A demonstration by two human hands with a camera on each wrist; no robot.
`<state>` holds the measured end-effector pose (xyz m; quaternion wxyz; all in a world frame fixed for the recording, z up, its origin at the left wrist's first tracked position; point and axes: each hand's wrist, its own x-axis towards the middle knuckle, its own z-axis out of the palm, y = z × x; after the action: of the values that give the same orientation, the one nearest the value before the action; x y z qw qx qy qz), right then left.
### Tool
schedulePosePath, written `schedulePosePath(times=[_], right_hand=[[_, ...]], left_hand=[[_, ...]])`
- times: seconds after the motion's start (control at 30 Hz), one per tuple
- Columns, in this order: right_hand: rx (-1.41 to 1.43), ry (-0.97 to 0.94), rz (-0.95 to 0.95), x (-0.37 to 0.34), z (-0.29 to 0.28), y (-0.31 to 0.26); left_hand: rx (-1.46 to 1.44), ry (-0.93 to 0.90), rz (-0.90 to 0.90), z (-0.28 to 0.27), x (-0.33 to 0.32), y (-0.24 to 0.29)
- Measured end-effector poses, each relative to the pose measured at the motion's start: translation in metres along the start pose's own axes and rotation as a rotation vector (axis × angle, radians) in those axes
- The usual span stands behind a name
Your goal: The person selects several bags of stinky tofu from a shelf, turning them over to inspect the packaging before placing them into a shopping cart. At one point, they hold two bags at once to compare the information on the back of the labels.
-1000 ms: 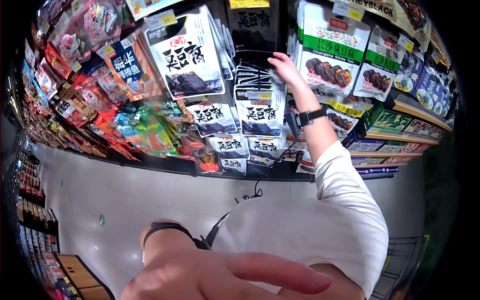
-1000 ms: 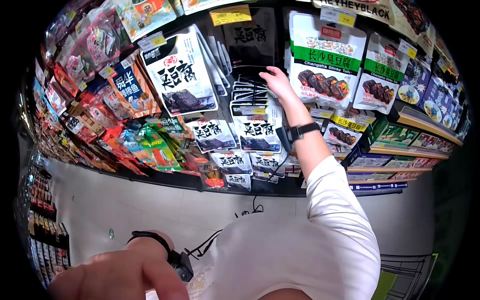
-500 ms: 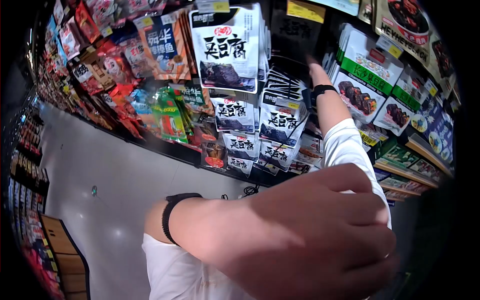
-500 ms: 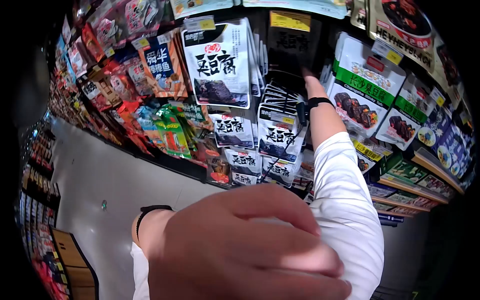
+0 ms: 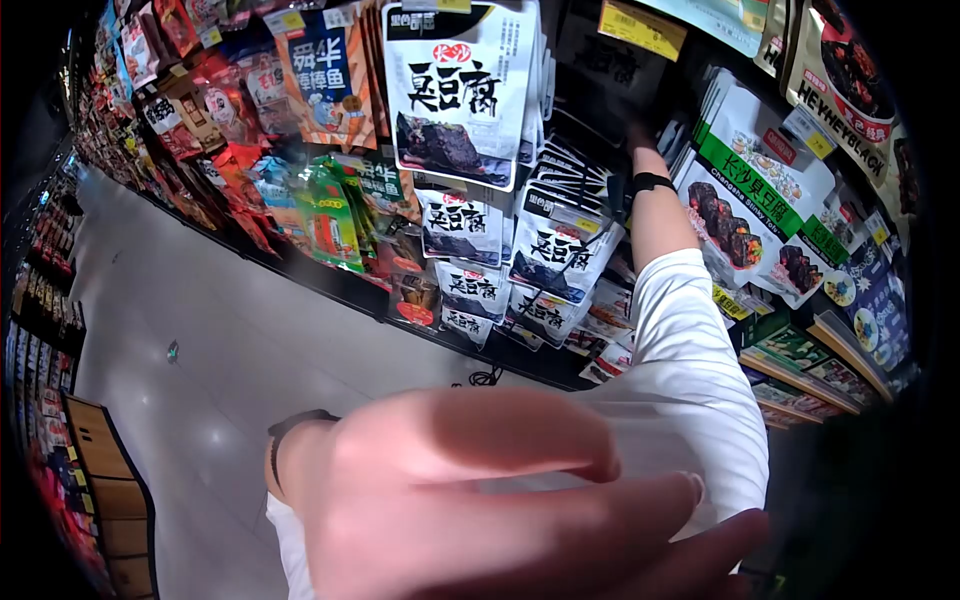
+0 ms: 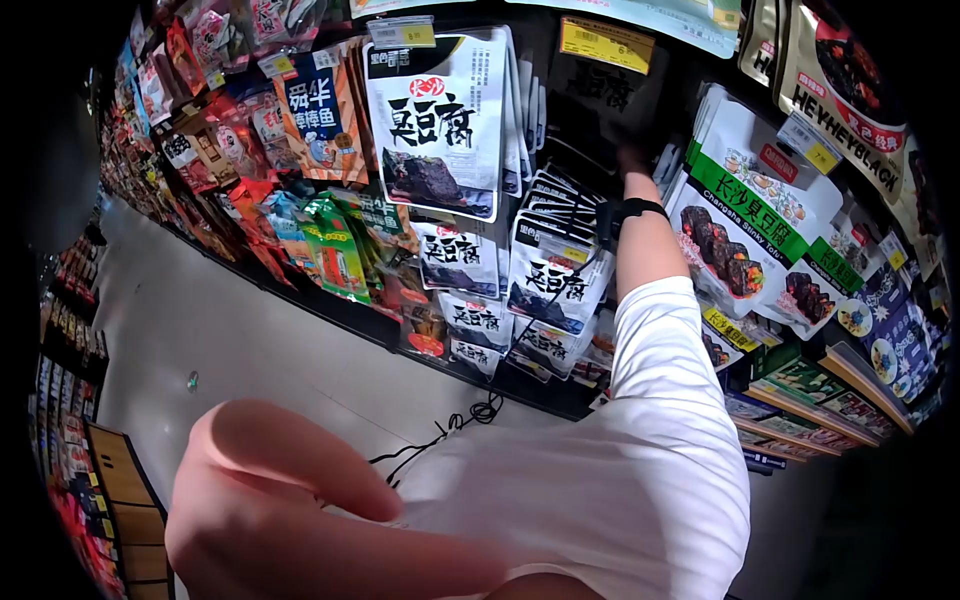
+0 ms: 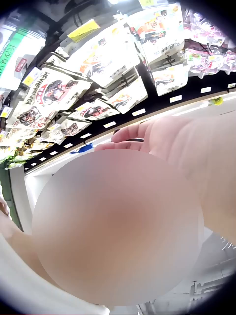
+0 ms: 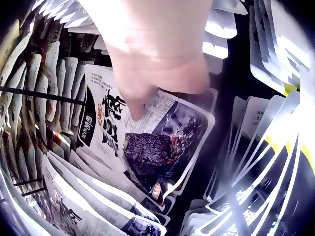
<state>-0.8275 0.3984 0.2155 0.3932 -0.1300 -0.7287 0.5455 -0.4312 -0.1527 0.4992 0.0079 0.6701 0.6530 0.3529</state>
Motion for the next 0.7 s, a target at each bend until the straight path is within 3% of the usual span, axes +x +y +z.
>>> schedulePosePath(times=[0.03,0.1,0.17,0.2,0.23,0.27,0.3,0.37,0.4,0.43,0.5,0.57,0.63,0.7], right_hand=[[-0.001,-0.073,0.010,0.000,-0.002,0.002],[-0.423,0.112,-0.055,-0.051,-0.006,-0.062],[-0.610,0.077,0.075,-0.072,-0.017,-0.094],[-0.609,0.098,0.076,-0.081,-0.028,-0.106],[-0.572,0.088,0.065,-0.093,-0.030,-0.114],[-0.531,0.073,0.053,-0.107,-0.025,-0.120],[-0.466,0.200,-0.145,-0.115,-0.024,-0.110],[-0.273,0.318,-0.169,-0.147,-0.026,-0.140],[-0.311,0.250,-0.078,-0.161,-0.031,-0.161],[-0.348,0.185,0.009,-0.174,-0.037,-0.177],[-0.188,0.184,-0.095,-0.183,-0.044,-0.172],[-0.213,0.235,-0.208,-0.212,-0.050,-0.202],[-0.255,0.220,-0.099,-0.229,-0.058,-0.218],[-0.415,0.245,-0.112,-0.250,-0.067,-0.239]], left_hand=[[0.006,-0.020,-0.023,-0.004,-0.005,-0.003],[-0.033,-0.059,-0.017,0.000,-0.012,-0.018],[-0.057,0.390,0.439,0.023,-0.020,-0.058],[-0.006,0.497,0.424,0.037,-0.025,-0.080],[-0.080,0.610,0.101,0.057,-0.032,-0.084],[-0.089,0.511,-0.033,0.062,-0.037,-0.105],[-0.165,0.476,-0.136,0.071,-0.042,-0.124],[-0.432,0.534,-0.331,0.097,-0.057,-0.154],[-0.567,0.545,-0.417,0.107,-0.061,-0.164],[-0.617,0.512,-0.457,0.112,-0.064,-0.172],[-0.667,0.478,-0.491,0.127,-0.070,-0.188],[-0.660,0.413,-0.512,0.136,-0.075,-0.199],[-0.661,0.369,-0.534,0.145,-0.083,-0.208],[-0.694,0.337,-0.531,0.150,-0.090,-0.210]])
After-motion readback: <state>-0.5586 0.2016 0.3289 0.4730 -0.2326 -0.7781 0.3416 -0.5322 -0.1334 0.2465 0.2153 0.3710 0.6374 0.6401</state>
